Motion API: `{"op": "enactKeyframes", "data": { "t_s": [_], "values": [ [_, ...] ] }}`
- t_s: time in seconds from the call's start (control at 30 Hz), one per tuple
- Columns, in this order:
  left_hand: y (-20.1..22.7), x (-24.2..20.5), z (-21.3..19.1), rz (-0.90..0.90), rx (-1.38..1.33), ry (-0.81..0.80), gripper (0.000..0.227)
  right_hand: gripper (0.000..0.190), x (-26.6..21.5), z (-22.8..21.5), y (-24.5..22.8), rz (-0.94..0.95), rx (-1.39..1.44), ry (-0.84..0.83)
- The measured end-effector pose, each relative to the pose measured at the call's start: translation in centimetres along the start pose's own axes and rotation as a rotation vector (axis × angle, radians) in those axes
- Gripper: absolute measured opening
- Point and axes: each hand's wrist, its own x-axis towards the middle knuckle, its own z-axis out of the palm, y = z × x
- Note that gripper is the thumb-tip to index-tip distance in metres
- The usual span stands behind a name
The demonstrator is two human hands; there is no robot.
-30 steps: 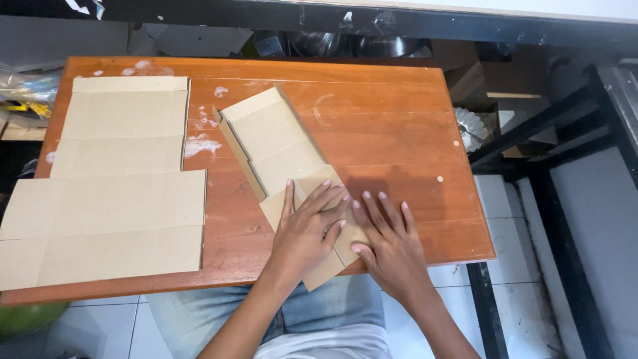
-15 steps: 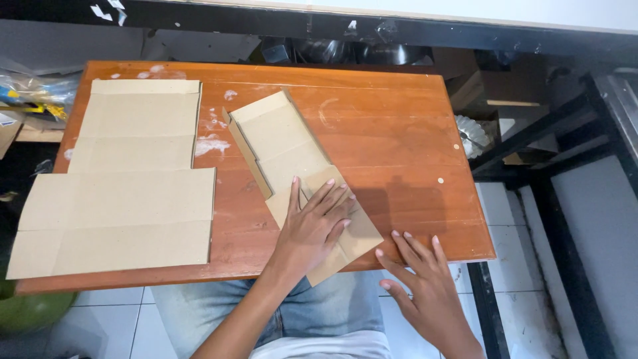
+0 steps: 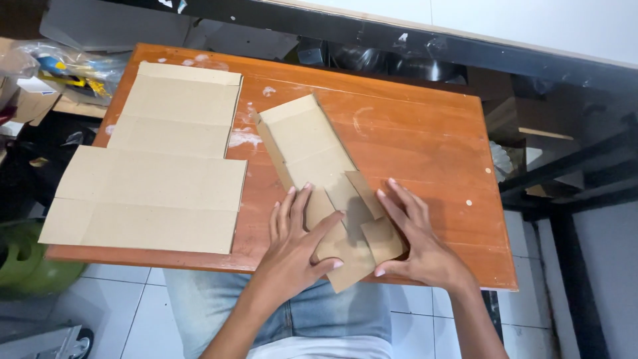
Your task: The person folds flat cardboard pieces into small rectangular boxes on a wooden table. They fold the side flaps, tuck the top flap to close the box, and place the finished boxes on a nearby counter. The process is repeated for multiple boxes.
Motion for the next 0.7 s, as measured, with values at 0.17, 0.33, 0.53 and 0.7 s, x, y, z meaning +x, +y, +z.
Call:
{"op": "enactKeyframes", "data": {
  "t_s": [0.17, 0.33, 0.53, 0.7],
  "values": [
    [0.7, 0.6, -0.1, -0.019, -0.14, 0.04, 0.063, 0.082, 0.9, 0.7, 0.6, -0.201, -0.081, -0.002],
    [1.4, -0.4, 0.4, -0.006, -0.208, 0.085, 0.107, 0.083, 0.3, 1.6, 1.4, -0.155, -0.164, 0.21],
    [3.1, -0.7, 0.3, -0.008, -0.205, 0.04, 0.065, 0.062, 2.4, 1.1, -1.0, -0.203, -0.352, 0.291],
    [3.4, -0.7, -1.7, -0.019, -0.285, 0.064, 0.053, 0.059, 3.4, 0.4, -3.1, -0.024, -0.554, 0.165]
  ]
}}
